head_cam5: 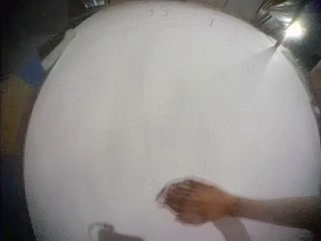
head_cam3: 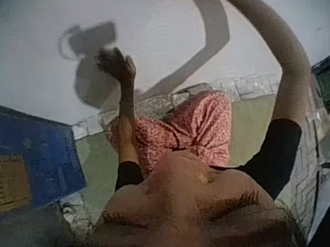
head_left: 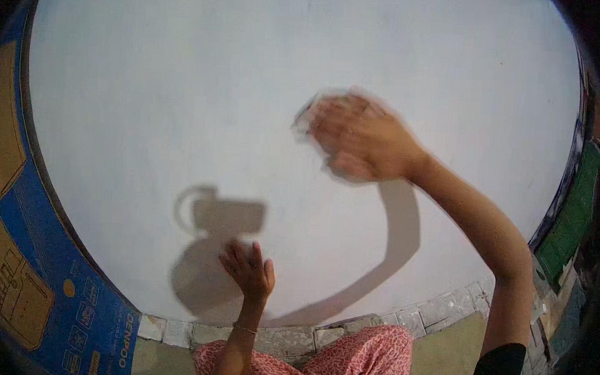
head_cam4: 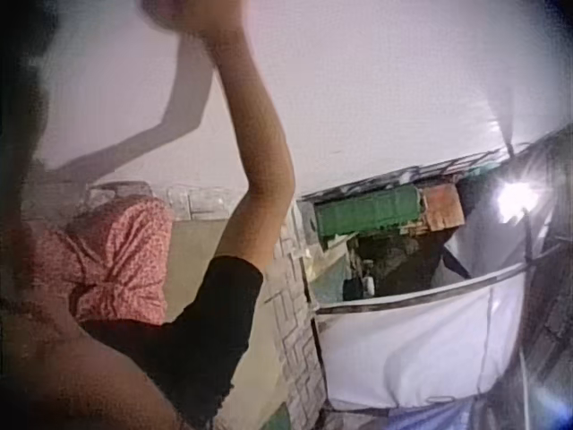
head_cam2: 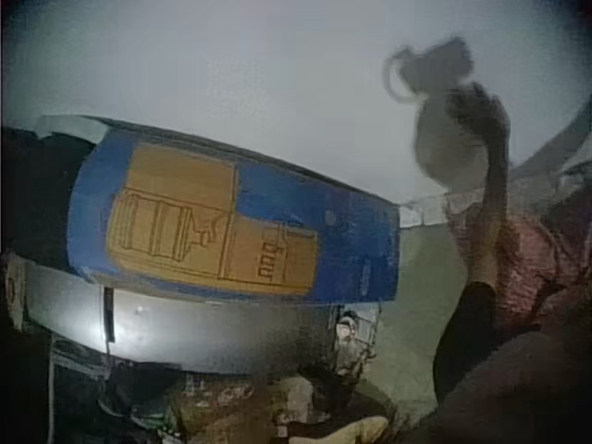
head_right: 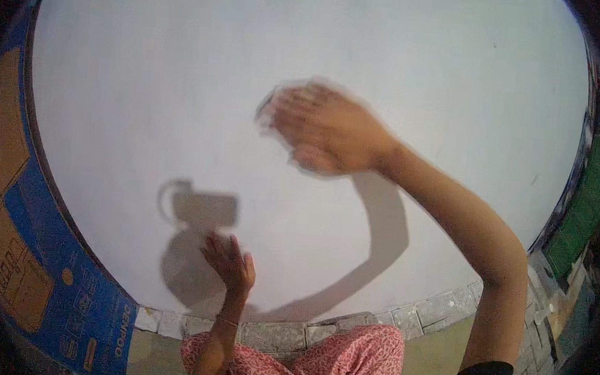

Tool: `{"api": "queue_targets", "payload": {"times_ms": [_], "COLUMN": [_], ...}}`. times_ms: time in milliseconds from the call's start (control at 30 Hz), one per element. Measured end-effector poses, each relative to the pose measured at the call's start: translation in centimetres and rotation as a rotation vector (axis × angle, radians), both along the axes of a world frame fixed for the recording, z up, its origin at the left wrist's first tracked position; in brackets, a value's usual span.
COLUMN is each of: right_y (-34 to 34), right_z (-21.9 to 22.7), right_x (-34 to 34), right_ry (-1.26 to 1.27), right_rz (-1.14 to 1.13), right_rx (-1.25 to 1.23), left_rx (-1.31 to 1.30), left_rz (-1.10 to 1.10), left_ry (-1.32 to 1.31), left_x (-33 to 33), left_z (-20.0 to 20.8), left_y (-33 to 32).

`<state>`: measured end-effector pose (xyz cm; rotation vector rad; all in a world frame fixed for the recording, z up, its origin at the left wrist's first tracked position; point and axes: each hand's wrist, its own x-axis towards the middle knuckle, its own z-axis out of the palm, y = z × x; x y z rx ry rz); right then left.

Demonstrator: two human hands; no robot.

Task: Sanding a wall using a piece of sandpaper.

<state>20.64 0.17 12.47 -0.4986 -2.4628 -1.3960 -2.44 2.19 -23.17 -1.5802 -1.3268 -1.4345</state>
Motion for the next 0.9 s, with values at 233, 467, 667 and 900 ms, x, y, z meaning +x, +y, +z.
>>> {"api": "queue_targets", "payload": {"times_ms": [233,467,667,900], "right_y": [0.3,-0.5,-0.6,-1.2], "right_z": [0.2,-15.8,-8.0,8.5], "right_x": [-4.8,-6.4,-7.2,-6.9], "right_ry": [0.545,-0.305,-0.27,0.606], "right_rz": [0.092,0.152,-0.001,-0.04], "right_rx": [0.254,-0.265,-0.133,0.276], "left_rx": [-0.012,-0.135,-0.004,-0.009], "left_rz": [-0.03,-0.077,-0.049,-0.022], "left_ry": [0.04,-0.076,-0.053,-0.04], "left_x": [-0.1,0.4,1.1,1.1], "left_z": [-0.6,-1.7,-1.7,-1.2], "left_y": [-1.0,-0.9,-0.3,-0.4]}}
